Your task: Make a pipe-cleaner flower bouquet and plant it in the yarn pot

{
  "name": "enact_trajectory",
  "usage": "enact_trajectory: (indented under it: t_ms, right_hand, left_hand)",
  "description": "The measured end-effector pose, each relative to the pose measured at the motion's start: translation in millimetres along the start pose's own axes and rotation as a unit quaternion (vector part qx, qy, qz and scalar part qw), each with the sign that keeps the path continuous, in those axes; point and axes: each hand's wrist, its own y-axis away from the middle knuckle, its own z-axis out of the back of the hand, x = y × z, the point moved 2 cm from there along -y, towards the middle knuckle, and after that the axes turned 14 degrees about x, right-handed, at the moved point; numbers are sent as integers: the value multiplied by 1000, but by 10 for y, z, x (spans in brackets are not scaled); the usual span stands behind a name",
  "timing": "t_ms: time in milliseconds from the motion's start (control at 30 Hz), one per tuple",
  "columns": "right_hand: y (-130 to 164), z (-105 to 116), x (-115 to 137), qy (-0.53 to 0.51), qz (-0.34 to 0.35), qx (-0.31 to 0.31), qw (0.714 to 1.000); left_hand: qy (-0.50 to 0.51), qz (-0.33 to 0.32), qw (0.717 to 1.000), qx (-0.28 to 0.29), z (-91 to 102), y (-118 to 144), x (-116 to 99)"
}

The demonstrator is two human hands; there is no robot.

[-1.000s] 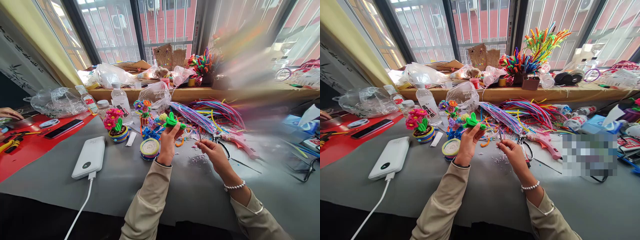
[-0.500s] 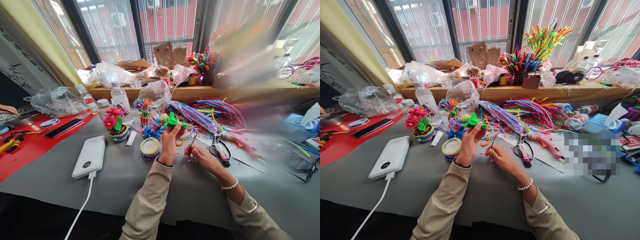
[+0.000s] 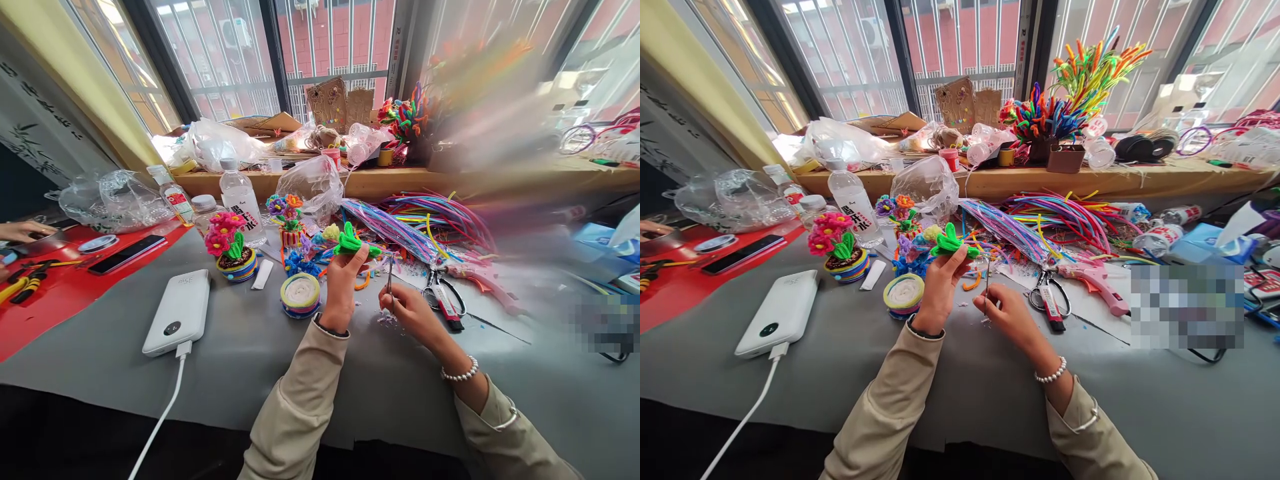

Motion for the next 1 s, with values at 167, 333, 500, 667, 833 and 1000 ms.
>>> enact_trajectory:
  t_ms: [167, 333, 500, 667, 833, 1000]
  right_hand:
    - [-11, -9, -44, 10, -20, -12, 1000]
    - [-11, 3, -31, 4, -32, -16, 999]
    - [0, 33, -4, 28, -40, -44, 998]
    - [-3, 34, -12, 56, -34, -63, 996]
    - [-6, 21, -20, 69, -32, -63, 995]
    - [-3, 21, -19, 64, -34, -60, 996]
  left_hand:
    - [-3, -1, 1000, 10, -4, 8, 8]
    - [-17, -3, 1000, 12, -9, 14, 5]
    - [-43, -17, 999, 13, -27, 21, 6]
    - [-68, -32, 997, 12, -19, 21, 13]
    - [-111, -43, 993, 18, 8, 13, 32]
    - [-140, -45, 989, 22, 7, 21, 40]
